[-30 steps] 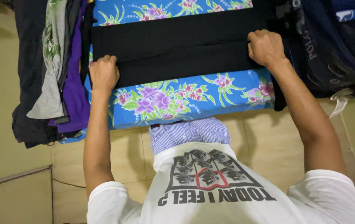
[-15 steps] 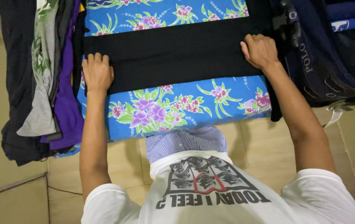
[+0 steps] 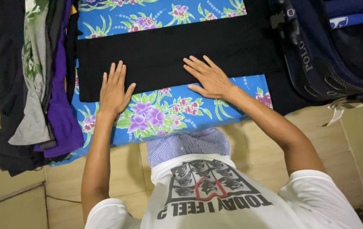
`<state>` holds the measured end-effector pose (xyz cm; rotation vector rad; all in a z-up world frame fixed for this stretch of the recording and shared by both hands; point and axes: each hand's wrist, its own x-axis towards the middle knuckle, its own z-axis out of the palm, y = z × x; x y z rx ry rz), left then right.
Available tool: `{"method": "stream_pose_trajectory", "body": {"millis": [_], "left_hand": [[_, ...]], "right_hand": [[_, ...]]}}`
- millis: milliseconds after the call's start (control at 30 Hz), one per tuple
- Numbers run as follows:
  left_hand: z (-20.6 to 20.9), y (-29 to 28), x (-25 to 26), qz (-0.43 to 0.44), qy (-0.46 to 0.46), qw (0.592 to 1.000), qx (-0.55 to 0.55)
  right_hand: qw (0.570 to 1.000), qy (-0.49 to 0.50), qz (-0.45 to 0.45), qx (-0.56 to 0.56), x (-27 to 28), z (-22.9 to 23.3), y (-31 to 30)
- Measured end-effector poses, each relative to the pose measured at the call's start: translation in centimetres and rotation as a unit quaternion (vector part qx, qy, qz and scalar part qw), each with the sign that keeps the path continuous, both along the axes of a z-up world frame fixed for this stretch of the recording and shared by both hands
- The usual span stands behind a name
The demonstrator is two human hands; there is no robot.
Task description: The person folds a black garment by smoothing it out and folding the edges together by hand.
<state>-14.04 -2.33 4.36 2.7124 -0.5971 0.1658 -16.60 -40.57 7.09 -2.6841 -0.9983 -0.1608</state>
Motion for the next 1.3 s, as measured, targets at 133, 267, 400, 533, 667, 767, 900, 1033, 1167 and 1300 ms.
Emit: {"method": "stream_pose_trajectory", "body": {"millis": [133,267,400,533,667,767,900,1033,1167,1300], "left_hand": [[-0.3,0.1,-0.1,0.007,0.018,0.999,0.035],[-0.5,0.2,0.0,0.006,0.023,0.999,0.032],[-0.6,0.2,0.3,0.006,0.022,0.999,0.045],[-0.8,0.3,0.3,0.006,0.028,0.997,0.065],[-1.9,0.4,0.8,0.015,0.025,0.996,0.079],[-2.6,-0.1,1.5,0.019,0.010,0.993,0.113],[-1.5,-4.3,2.2,0.094,-0.026,0.953,0.287],[1.2,-12.3,1.6,0.009,-0.060,0.977,0.206],[1.3,-21.4,2.3,-0.204,-0.075,0.974,-0.069],[0.0,-27.8,2.7,-0.282,-0.080,0.954,-0.055]], "right_hand": [[0.999,0.011,-0.011,-0.040,0.6,-0.8,-2.3],[0.998,0.013,-0.030,-0.055,0.4,-1.0,-6.3],[0.996,0.024,-0.067,-0.061,-0.1,-0.7,-10.9],[0.989,0.032,-0.124,-0.068,-0.8,-0.6,-14.8],[0.981,0.041,-0.162,-0.096,-1.1,-1.1,-16.7],[0.977,0.041,-0.187,-0.088,-1.2,-1.6,-16.8],[0.972,0.036,-0.214,-0.085,-1.3,-2.3,-16.8],[0.974,0.027,-0.213,-0.075,-1.3,-2.6,-17.0],[0.973,0.025,-0.215,-0.076,-1.2,-2.8,-17.1],[0.971,0.035,-0.232,-0.052,-1.1,-3.1,-17.0]]}}
